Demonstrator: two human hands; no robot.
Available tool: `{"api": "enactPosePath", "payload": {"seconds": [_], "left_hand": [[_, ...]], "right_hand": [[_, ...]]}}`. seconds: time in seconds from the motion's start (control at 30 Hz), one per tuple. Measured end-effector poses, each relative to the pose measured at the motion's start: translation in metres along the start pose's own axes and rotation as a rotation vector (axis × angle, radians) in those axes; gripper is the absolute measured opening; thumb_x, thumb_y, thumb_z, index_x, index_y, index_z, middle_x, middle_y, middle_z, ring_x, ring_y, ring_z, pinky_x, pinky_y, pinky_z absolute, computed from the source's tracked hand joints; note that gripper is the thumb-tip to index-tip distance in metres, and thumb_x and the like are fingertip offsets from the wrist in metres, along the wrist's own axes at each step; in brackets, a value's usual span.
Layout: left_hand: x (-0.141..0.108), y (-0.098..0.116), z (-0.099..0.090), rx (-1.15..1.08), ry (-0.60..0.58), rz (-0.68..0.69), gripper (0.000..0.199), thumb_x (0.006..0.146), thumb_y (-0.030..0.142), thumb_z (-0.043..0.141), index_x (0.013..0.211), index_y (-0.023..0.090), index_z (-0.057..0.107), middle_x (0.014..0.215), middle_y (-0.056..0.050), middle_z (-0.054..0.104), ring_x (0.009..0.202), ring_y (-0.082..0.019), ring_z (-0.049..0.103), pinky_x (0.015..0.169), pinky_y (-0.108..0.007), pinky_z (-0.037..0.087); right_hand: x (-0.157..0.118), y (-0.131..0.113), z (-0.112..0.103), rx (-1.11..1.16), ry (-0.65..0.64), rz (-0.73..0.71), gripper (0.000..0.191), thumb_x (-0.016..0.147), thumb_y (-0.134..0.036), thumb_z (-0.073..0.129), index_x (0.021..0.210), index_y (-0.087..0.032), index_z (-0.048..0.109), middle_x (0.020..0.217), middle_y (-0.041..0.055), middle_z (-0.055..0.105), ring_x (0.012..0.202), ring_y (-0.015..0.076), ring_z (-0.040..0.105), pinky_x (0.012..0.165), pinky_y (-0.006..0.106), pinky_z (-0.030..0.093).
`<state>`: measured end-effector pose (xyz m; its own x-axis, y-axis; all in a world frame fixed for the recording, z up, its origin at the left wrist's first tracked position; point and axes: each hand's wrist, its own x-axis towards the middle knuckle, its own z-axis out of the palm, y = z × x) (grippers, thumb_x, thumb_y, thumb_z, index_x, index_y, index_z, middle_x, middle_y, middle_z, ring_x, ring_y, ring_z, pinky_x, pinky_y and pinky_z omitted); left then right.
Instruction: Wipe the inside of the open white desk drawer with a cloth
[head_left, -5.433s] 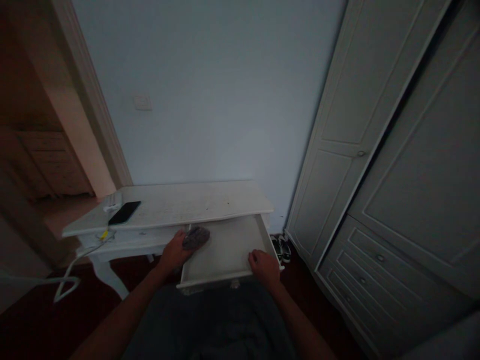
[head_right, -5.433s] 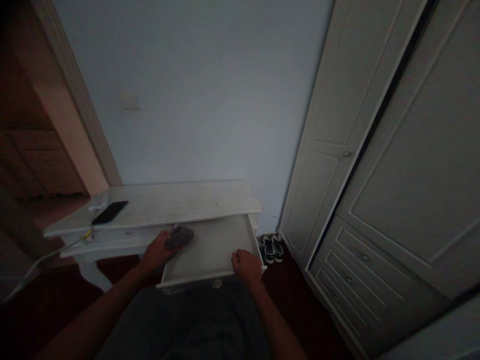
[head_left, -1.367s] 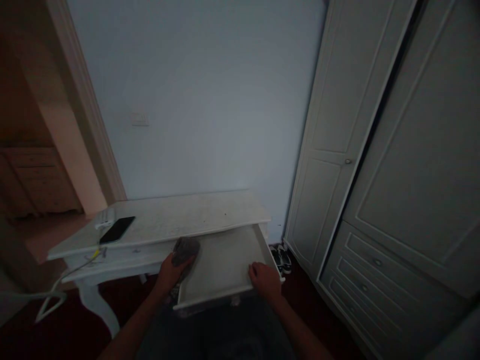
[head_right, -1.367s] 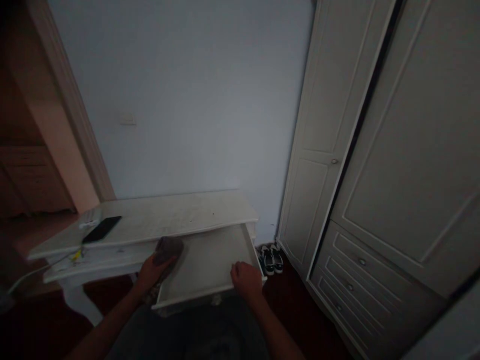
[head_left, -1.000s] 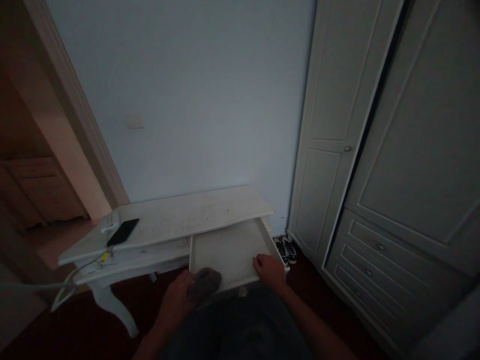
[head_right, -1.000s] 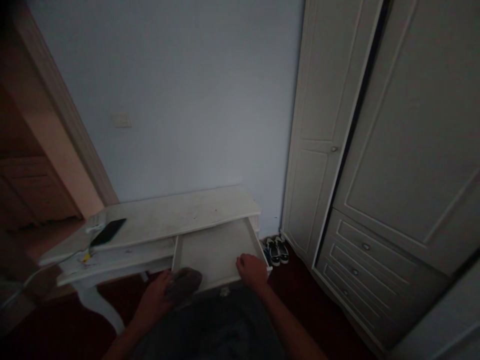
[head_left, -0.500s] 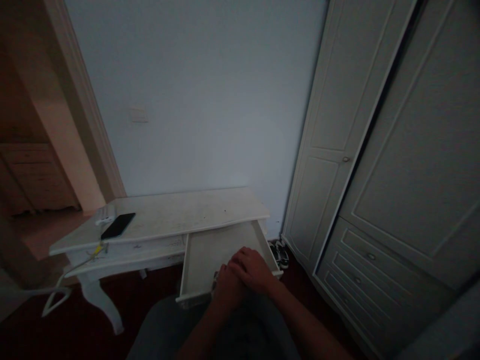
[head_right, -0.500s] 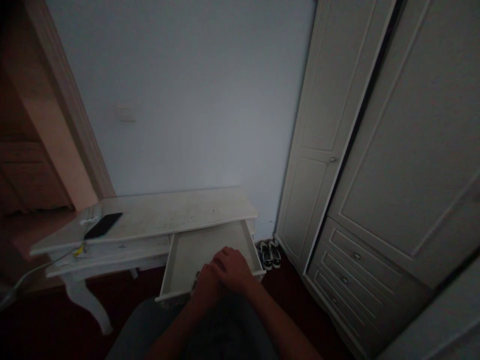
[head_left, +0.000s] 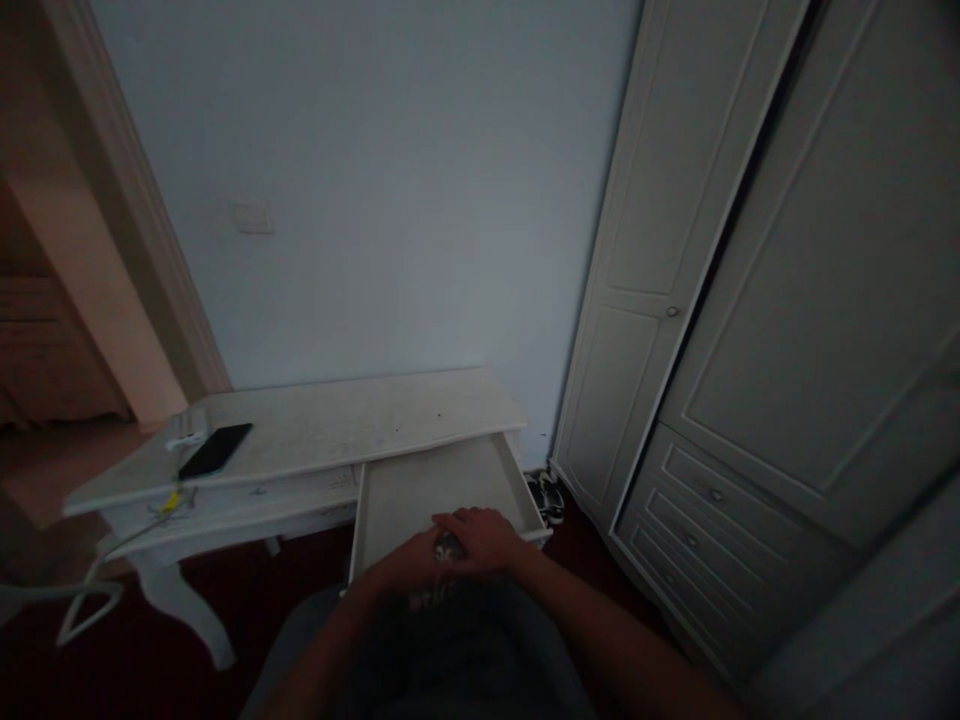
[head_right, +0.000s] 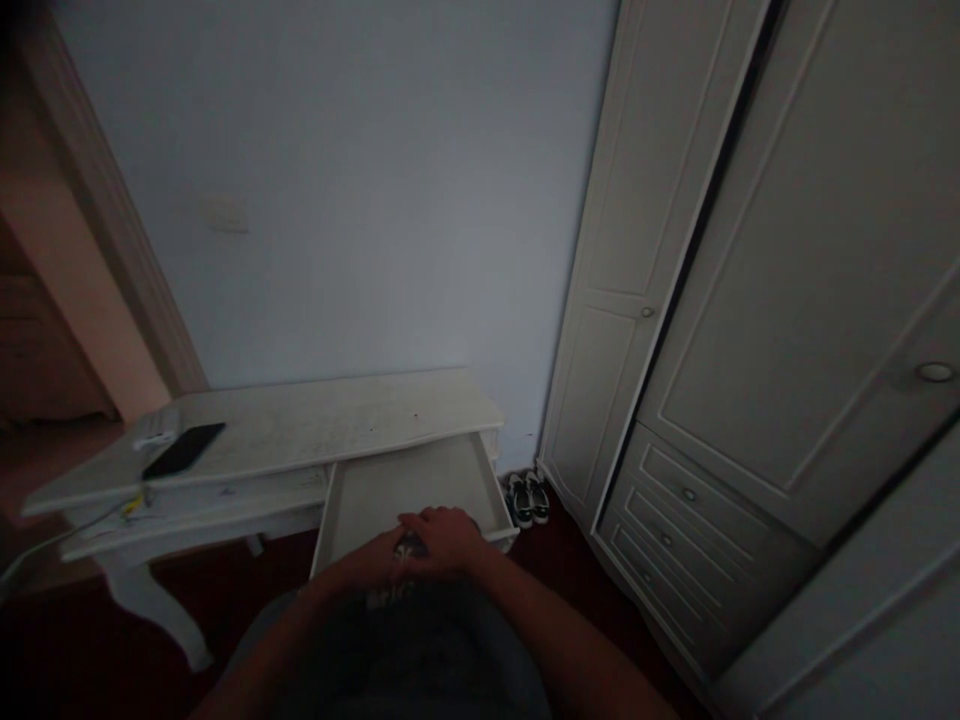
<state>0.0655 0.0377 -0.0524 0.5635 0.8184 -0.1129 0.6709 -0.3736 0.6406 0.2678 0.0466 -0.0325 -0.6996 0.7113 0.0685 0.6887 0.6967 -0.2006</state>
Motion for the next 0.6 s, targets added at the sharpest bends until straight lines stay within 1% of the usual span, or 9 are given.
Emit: {"api": "enactPosePath", "payload": {"seconds": [0.07,0.13,0.17,0.2,0.27,0.3,0.37,0.43,0.6], "left_hand": [[-0.013,-0.008,-0.005,0.023,-0.004,-0.043,0.092,0.073,0.065,0.076,0.151,0.023,0.053,0.143,-0.013,0.069,0.126,-0.037,0.068,0.104,-0.044,0.055],[-0.026,-0.014,-0.010,0.141,-0.011,-0.084,0.100,0.063,0.066,0.083,0.151,0.029,0.052,0.143,-0.011,0.070,0.127,-0.040,0.066,0.103,-0.047,0.054],[-0.033,-0.017,-0.012,0.225,-0.018,-0.110,0.095,0.063,0.064,0.083,0.147,0.031,0.056,0.141,-0.010,0.071,0.127,-0.041,0.067,0.103,-0.047,0.054],[-0.039,-0.020,-0.014,0.308,-0.024,-0.140,0.082,0.067,0.062,0.080,0.141,0.031,0.062,0.136,-0.011,0.074,0.124,-0.040,0.068,0.101,-0.048,0.054],[-0.048,-0.024,-0.016,0.429,-0.024,-0.195,0.051,0.080,0.053,0.069,0.124,0.028,0.071,0.125,-0.014,0.077,0.117,-0.039,0.071,0.098,-0.048,0.054],[-0.050,-0.026,-0.015,0.447,-0.012,-0.211,0.043,0.084,0.048,0.064,0.119,0.026,0.073,0.121,-0.015,0.077,0.115,-0.038,0.072,0.097,-0.048,0.054],[-0.051,-0.029,-0.013,0.454,0.012,-0.215,0.037,0.088,0.043,0.058,0.117,0.024,0.072,0.120,-0.016,0.077,0.115,-0.036,0.072,0.097,-0.046,0.053],[-0.049,-0.031,-0.011,0.456,0.021,-0.217,0.037,0.088,0.042,0.058,0.117,0.024,0.071,0.121,-0.016,0.076,0.113,-0.035,0.073,0.094,-0.044,0.055],[-0.048,-0.034,-0.011,0.445,0.022,-0.246,0.031,0.087,0.037,0.059,0.111,0.023,0.073,0.118,-0.017,0.078,0.113,-0.035,0.074,0.092,-0.042,0.055]], "right_hand": [[0.000,0.004,0.002,-0.001,-0.029,-0.027,0.101,0.078,-0.078,0.075,0.161,-0.030,0.043,0.139,0.0144,0.067,0.116,0.0373,0.069,0.096,0.044,0.052],[0.001,0.007,0.003,-0.004,-0.052,-0.041,0.108,0.070,-0.075,0.082,0.160,-0.028,0.044,0.137,0.0144,0.068,0.117,0.0373,0.069,0.096,0.043,0.053],[0.002,0.008,0.003,-0.010,-0.064,-0.048,0.108,0.068,-0.074,0.084,0.158,-0.028,0.046,0.135,0.0137,0.069,0.116,0.0369,0.069,0.095,0.042,0.053],[0.003,0.009,0.003,-0.019,-0.073,-0.055,0.104,0.067,-0.073,0.085,0.155,-0.028,0.050,0.131,0.0128,0.071,0.115,0.0363,0.070,0.094,0.041,0.053],[0.004,0.008,0.002,-0.046,-0.092,-0.059,0.092,0.067,-0.072,0.085,0.145,-0.029,0.059,0.123,0.0107,0.073,0.109,0.0349,0.071,0.090,0.039,0.054],[0.005,0.006,0.000,-0.062,-0.100,-0.057,0.086,0.068,-0.071,0.084,0.139,-0.029,0.063,0.119,0.0098,0.073,0.106,0.0342,0.072,0.088,0.039,0.054],[0.009,0.001,-0.002,-0.097,-0.111,-0.044,0.076,0.068,-0.071,0.084,0.129,-0.028,0.068,0.113,0.0088,0.074,0.100,0.0326,0.073,0.083,0.037,0.054],[0.015,-0.007,-0.005,-0.128,-0.133,-0.045,0.070,0.069,-0.069,0.084,0.124,-0.028,0.069,0.109,0.0082,0.075,0.096,0.0314,0.074,0.080,0.036,0.053],[0.043,-0.027,-0.005,-0.162,-0.248,-0.117,0.063,0.070,-0.059,0.086,0.123,-0.029,0.069,0.110,0.0060,0.077,0.096,0.0292,0.074,0.077,0.033,0.052]]}}
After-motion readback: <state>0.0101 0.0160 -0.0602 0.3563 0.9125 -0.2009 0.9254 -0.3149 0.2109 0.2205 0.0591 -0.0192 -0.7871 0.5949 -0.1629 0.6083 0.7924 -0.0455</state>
